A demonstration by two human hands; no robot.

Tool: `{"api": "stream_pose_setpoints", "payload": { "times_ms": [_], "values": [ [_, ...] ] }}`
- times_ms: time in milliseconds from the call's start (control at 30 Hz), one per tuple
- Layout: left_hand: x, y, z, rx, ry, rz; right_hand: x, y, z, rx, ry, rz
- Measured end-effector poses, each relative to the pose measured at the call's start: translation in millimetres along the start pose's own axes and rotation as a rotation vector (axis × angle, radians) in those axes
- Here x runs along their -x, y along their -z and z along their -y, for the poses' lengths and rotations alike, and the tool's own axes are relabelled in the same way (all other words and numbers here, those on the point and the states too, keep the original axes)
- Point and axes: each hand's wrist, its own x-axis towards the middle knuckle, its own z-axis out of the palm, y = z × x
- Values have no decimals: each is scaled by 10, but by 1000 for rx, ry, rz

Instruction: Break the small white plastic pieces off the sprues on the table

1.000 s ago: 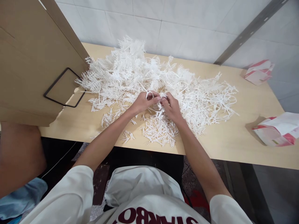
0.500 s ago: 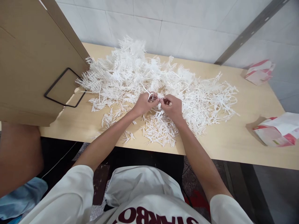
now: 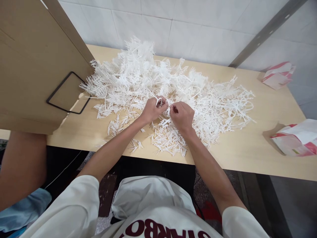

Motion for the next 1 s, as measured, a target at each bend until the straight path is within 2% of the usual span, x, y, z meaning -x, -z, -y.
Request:
{"api": "stream_pose_setpoints", "payload": {
  "times_ms": [367,467,567,633,767,933,1000],
  "values": [
    [37,-17,-45,45,-7,-43,26,6,37,2,10,-49],
    [42,-4,-39,10,-42,-123,19,4,12,23,9,-107],
    [19,36,-15,4,1,-200,-16,25,-35,76,-48,-177],
    [-6,62,1,60,48,-173,-45,41,-75,68,-118,-148],
    [-33,74,16,113,42,-106,-85,50,-155,-120,-253,42],
    [-18,46,22,57,41,-46,-118,86,-172,-398,-236,41],
    [-10,33,26,43,38,-23,-129,105,-145,-473,-231,98]
  ]
}}
